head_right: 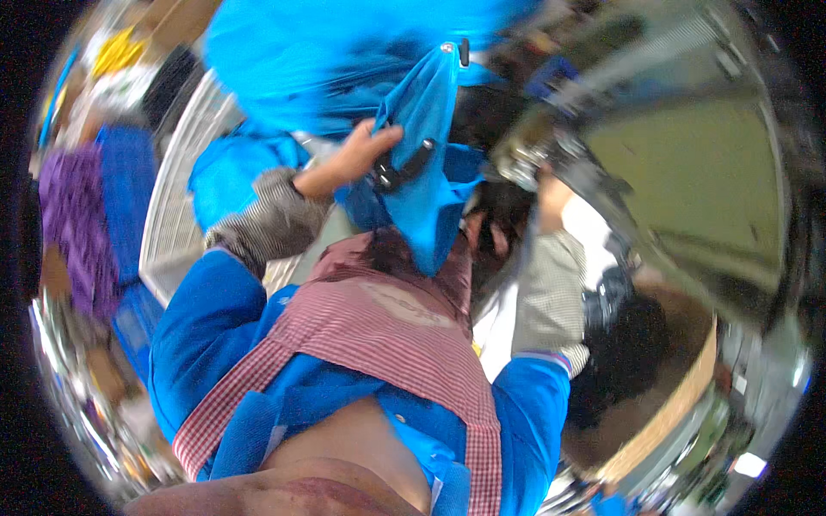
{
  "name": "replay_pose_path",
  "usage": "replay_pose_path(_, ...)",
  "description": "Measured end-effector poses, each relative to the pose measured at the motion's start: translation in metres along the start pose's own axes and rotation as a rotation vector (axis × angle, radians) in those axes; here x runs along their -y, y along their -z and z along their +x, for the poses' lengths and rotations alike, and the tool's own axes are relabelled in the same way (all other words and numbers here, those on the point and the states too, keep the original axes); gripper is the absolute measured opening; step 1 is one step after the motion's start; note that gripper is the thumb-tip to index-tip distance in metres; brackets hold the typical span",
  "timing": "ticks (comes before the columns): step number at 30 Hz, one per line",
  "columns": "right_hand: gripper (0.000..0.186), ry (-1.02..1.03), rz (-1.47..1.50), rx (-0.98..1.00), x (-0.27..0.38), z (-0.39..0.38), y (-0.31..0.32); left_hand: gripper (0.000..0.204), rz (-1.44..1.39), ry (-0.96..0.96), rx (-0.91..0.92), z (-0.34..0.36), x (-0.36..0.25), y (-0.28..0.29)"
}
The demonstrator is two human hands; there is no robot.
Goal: The person sews black plastic clips onto the edges of blue fabric bags using a sewing machine. They repeatedly pick up a bag, align it under the needle, sew, and place the finished item aside. The workspace contains bins of fabric and clips.
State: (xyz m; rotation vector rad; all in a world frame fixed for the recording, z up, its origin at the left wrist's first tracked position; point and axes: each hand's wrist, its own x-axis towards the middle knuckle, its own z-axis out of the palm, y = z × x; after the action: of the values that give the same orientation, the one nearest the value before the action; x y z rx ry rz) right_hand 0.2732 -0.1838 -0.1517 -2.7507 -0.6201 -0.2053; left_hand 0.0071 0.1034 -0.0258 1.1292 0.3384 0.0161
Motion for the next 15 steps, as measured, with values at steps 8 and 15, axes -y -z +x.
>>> replay_pose_path(8,0.019,-0.085,0.447,0.113,-0.032,0.006,-0.012,0.057,0.765,-0.025,-0.472,-0.23,-0.209,0.058)
replay_pose_path(15,0.009,-0.072,0.774,0.072,-0.008,0.006,-0.012,0.036,1.79,0.071,-0.486,-0.252,-0.11,0.048)
